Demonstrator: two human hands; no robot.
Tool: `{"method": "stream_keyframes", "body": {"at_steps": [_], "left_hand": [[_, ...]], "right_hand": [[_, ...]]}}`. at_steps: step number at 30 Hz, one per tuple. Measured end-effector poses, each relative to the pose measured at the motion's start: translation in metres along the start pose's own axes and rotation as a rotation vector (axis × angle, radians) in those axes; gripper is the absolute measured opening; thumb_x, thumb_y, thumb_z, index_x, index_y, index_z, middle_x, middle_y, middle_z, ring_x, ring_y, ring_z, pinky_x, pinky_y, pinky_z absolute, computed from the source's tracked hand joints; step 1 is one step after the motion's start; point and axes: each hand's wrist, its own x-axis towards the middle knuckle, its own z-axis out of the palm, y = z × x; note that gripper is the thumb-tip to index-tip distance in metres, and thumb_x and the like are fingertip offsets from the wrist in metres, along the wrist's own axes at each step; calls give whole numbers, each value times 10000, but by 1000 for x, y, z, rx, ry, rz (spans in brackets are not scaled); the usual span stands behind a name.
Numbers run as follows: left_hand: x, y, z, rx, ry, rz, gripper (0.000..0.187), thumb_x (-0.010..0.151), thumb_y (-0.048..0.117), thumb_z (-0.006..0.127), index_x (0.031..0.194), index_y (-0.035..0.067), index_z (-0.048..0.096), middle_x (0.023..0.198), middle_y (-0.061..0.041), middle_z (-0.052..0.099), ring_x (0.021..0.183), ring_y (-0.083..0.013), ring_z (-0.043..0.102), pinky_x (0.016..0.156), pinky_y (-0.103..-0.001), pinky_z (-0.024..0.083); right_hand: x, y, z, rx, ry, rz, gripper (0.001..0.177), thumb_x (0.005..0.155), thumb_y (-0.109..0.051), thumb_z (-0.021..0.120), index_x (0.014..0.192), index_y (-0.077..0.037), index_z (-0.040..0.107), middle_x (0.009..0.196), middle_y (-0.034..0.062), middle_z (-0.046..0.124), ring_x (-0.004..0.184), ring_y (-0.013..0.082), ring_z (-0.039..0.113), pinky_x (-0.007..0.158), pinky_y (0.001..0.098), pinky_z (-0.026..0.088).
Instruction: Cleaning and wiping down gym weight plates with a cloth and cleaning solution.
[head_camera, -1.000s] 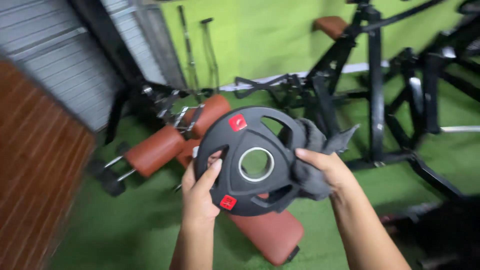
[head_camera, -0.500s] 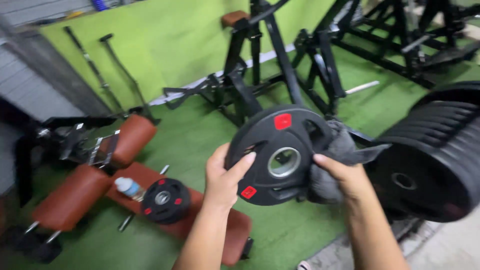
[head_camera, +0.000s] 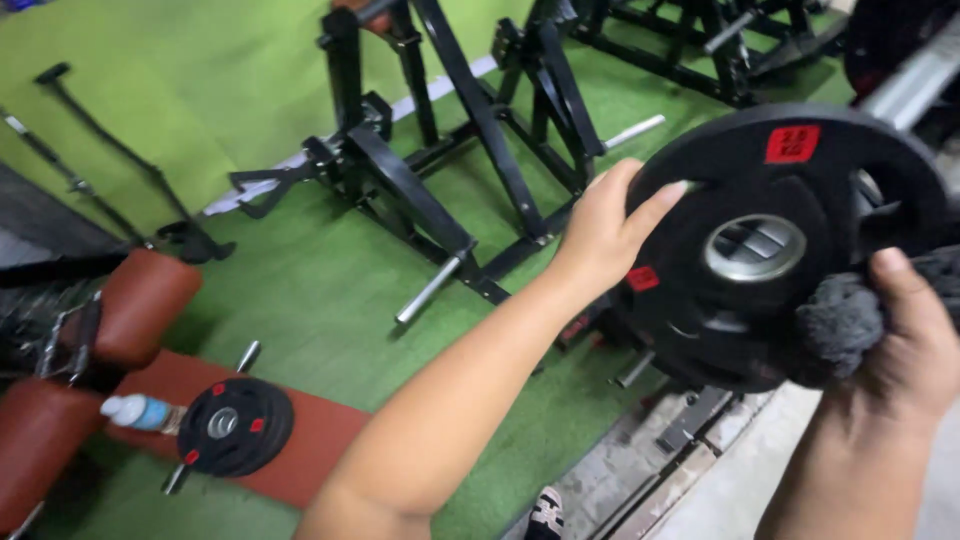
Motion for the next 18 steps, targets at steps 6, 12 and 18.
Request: {"method": "stream_keyframes", "body": {"at_steps": [6,12,18], "left_hand": [[46,-12,57,110,-190,29,452,970,455,636,1243,99,578,1069,-168,732,1026,-409,689,826,-490,534],[73,-13,80,80,-207,-36,342,976,437,656,1184,173,593,1017,-101,782,934,-334,739,746,-436,567],[91,-3,82,-78,-352,-440,324,938,325,656,1206,165,566,797,-87,741,446,-179,660,473,-353,562]], "right_hand": [[38,-18,-39,50,5,-95,299,1031,-92,667,1322,-22,660,1224,73,718,1122,207,713,1032,331,590],[55,-23,-27,-43,-116,-274,308,1013,-54,663,1316,-1,646,1252,84,686,1185,211,692,1092,323,568],[74,-14,-26,-264,-84,-501,416,990,34,686,1391,18,576,1337,84,650,1192,197,654,1133,321,536]]}}
